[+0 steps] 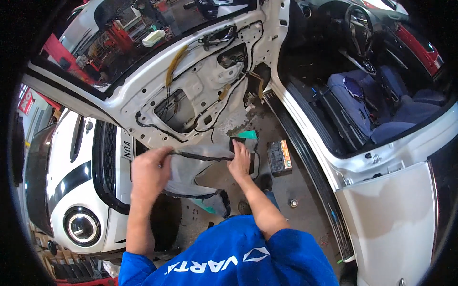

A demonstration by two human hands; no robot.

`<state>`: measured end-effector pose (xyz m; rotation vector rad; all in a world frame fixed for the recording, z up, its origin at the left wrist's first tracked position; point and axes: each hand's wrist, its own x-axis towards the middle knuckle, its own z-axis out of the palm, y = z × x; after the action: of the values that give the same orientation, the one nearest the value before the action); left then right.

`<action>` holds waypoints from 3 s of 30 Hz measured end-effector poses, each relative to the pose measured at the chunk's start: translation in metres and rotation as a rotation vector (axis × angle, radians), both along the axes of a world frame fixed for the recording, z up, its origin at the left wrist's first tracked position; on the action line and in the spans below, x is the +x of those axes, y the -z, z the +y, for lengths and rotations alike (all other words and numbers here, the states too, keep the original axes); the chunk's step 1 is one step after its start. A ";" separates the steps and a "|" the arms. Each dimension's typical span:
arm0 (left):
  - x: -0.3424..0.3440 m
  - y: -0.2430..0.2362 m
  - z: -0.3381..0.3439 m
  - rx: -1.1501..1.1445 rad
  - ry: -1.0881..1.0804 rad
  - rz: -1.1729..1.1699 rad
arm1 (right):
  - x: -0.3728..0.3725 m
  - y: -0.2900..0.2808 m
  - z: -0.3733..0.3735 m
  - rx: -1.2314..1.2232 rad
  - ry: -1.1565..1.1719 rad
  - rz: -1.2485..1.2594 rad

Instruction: Remove a plastic liner from a truck bed and install it onto a vehicle door panel.

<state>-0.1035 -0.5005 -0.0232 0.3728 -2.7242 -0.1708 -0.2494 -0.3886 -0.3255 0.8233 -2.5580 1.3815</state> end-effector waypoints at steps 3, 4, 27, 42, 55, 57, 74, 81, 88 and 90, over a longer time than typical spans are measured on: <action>0.005 -0.016 -0.015 -0.051 -0.095 0.059 | -0.010 0.007 0.026 0.017 0.113 0.028; 0.007 -0.022 -0.019 -0.075 -0.127 0.056 | -0.010 0.005 0.034 0.010 0.151 0.011; 0.014 -0.068 -0.067 0.076 -0.282 0.072 | -0.018 0.026 0.039 0.183 -0.427 -0.054; 0.044 -0.092 -0.062 -0.096 -0.520 0.067 | 0.162 0.014 -0.032 0.253 -0.326 -0.685; 0.027 -0.092 -0.066 -0.325 -0.544 0.094 | 0.171 0.026 -0.118 0.168 0.036 -0.590; 0.031 -0.091 -0.075 -0.303 -0.542 0.096 | 0.130 0.033 -0.094 0.111 -0.071 -0.476; 0.101 -0.022 -0.172 0.414 -0.392 0.003 | -0.140 -0.208 0.101 -0.160 -0.027 0.248; 0.119 0.065 -0.155 0.437 -0.241 -0.170 | -0.117 -0.267 0.160 0.196 -0.276 0.274; 0.122 0.174 -0.136 0.263 -0.158 -0.123 | -0.122 -0.246 0.160 0.273 -0.124 0.396; 0.100 0.152 -0.115 -0.006 -0.145 -0.079 | -0.148 -0.248 0.160 0.197 -0.051 0.347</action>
<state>-0.0033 -0.6156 -0.1753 0.5843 -2.7611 -0.1097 -0.3976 -0.2286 -0.0779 1.0601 -2.4363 0.9086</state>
